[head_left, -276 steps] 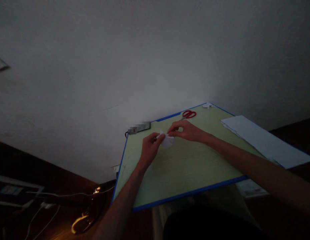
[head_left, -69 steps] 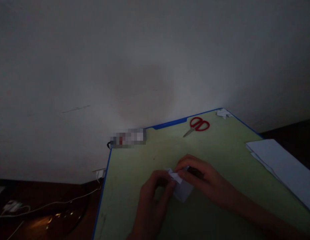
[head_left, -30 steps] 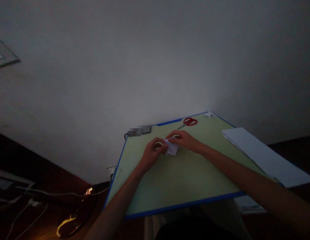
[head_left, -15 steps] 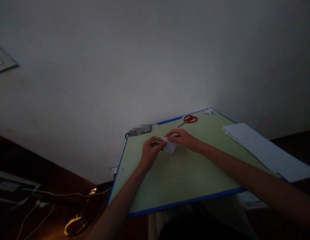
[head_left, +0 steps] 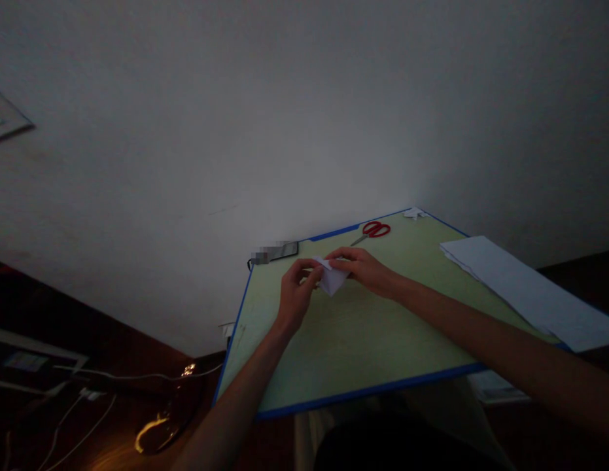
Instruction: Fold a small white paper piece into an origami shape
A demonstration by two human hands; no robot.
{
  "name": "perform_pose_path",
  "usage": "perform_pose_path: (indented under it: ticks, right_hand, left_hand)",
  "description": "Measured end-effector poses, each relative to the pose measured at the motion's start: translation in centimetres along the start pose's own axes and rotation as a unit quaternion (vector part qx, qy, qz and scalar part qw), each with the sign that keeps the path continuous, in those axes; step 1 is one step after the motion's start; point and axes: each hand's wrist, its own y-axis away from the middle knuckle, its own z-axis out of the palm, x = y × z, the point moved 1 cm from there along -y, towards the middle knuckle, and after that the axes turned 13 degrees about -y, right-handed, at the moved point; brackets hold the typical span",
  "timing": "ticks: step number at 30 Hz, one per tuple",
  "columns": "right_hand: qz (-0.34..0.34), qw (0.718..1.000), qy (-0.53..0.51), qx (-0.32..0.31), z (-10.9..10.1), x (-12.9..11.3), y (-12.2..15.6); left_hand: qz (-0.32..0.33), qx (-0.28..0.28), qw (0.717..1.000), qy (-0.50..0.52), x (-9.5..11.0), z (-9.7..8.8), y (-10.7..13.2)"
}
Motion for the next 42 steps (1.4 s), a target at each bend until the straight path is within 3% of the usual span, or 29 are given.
perform_pose_path:
  ticks: [7,12,15,18,21,42]
  right_hand:
    - [0.043,0.997,-0.063,-0.002,0.6,0.5,0.2]
    - [0.020,0.999,-0.032,-0.010,0.9,0.7,0.1]
    - [-0.053,0.995,0.074,-0.027,1.0,0.2,0.4]
    - [-0.177,0.957,0.227,-0.040,1.0,-0.6,0.8]
    - [-0.227,0.925,0.301,-0.052,0.8,-0.9,1.2]
    - [-0.181,0.955,0.226,-0.062,0.8,-0.2,1.0]
  left_hand:
    - [-0.034,0.016,0.999,0.027,0.2,0.0,0.1]
    - [-0.042,0.029,0.998,0.043,0.0,-0.1,0.1]
    - [-0.051,0.034,0.995,0.073,-0.2,0.0,0.0]
    - [-0.052,0.037,0.995,0.083,-0.3,0.1,0.0]
    - [-0.052,0.037,0.994,0.087,-0.3,0.1,-0.1]
    - [-0.084,0.028,0.991,0.100,0.1,0.0,0.1]
